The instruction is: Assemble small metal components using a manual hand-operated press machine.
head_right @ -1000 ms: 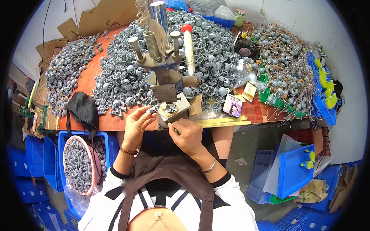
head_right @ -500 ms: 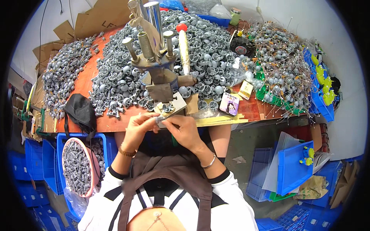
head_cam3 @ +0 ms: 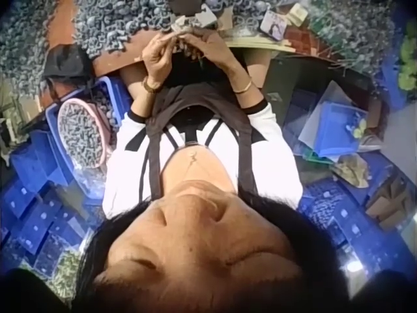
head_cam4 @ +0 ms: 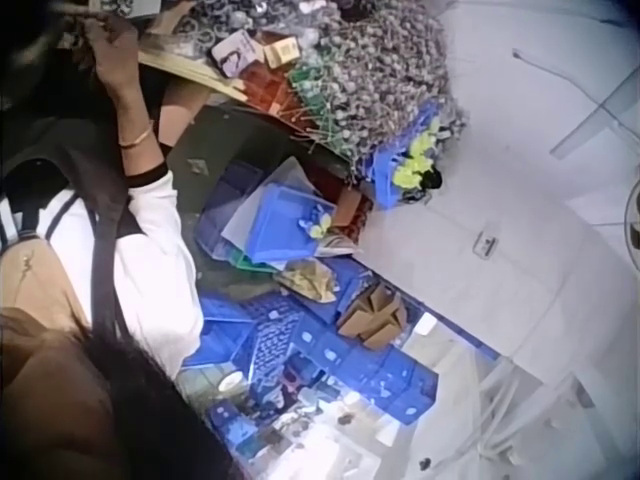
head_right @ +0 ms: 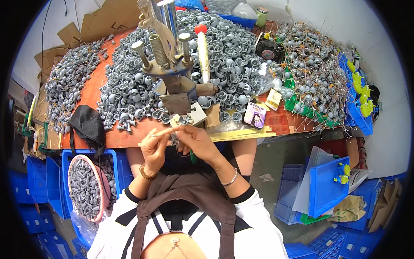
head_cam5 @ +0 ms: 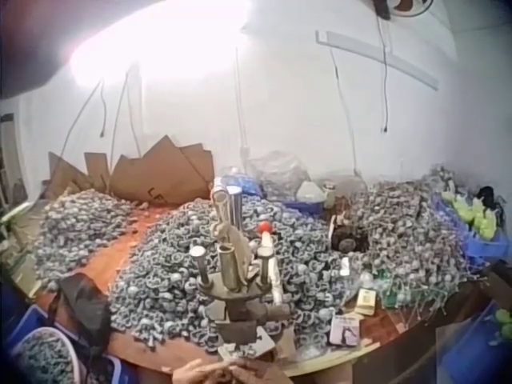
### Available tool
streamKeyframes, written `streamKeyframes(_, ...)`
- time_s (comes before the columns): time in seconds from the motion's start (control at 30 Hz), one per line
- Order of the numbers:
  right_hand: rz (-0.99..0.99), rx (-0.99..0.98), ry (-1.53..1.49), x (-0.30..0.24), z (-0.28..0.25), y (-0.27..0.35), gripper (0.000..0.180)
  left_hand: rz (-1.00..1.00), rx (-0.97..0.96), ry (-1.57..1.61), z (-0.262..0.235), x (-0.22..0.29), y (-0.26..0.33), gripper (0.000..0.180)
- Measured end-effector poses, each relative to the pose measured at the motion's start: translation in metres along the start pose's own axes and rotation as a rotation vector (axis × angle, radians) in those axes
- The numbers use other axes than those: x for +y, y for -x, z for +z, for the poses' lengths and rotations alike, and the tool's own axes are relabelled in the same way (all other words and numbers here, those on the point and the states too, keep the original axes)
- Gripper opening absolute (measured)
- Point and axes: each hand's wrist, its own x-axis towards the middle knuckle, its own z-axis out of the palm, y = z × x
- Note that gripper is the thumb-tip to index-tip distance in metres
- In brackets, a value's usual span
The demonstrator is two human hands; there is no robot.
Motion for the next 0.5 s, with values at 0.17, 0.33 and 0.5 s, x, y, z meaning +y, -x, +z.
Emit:
streamKeyframes(0.17,-0.152,0.175,-0.014,0.009,-0.010,0.000,0.017,-0.300,0.181,0.384,-0.001,-0.006,0.010,0.016)
streamKeyframes(0.33,-0.337,0.250,0.424,0.011,-0.015,-0.004,0.013,-0.432,0.404,0.785,-0.007,-0.013,0.000,0.024)
streamKeyframes(0.5,-0.259,0.121,-0.070,0.019,-0.014,-0.009,0.015,0.135,0.358,-0.002,0.016,0.008,-0.006,0.066)
